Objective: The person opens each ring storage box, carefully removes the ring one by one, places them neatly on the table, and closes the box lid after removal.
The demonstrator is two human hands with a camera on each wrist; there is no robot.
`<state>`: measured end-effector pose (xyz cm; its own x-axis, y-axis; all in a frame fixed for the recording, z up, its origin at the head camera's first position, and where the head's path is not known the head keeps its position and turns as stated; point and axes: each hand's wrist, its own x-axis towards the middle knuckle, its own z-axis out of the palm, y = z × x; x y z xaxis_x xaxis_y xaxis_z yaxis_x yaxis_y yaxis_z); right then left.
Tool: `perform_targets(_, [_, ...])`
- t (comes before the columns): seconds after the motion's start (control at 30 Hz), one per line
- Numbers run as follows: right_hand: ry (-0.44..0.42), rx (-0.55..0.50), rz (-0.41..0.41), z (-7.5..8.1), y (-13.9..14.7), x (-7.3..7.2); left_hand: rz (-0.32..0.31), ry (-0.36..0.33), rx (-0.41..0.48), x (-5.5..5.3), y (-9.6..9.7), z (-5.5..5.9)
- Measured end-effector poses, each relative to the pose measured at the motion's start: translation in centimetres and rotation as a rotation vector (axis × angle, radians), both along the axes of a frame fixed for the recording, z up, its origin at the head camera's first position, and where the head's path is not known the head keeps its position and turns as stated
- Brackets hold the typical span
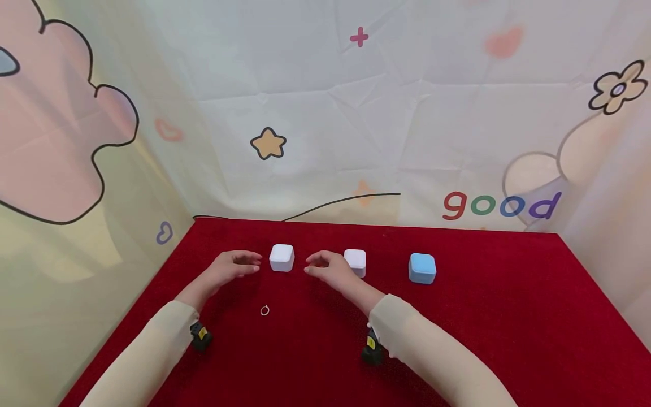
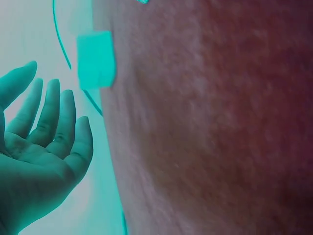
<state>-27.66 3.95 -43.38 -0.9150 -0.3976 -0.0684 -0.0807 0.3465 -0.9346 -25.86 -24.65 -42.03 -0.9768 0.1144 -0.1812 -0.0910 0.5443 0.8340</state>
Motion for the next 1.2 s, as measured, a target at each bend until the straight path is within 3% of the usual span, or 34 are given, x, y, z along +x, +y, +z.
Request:
perform_targets(0.77, [0.028, -0.055, 0.073, 2.1, 5.9, 2.9, -0.081, 0.1, 0.13, 3.1, 4.7, 3.0])
perform_targets(1.2, [0.072, -0.06, 0.026, 2.6, 8.5, 3.9, -0.106, 0.107, 0.214, 3.6, 7.9, 3.2])
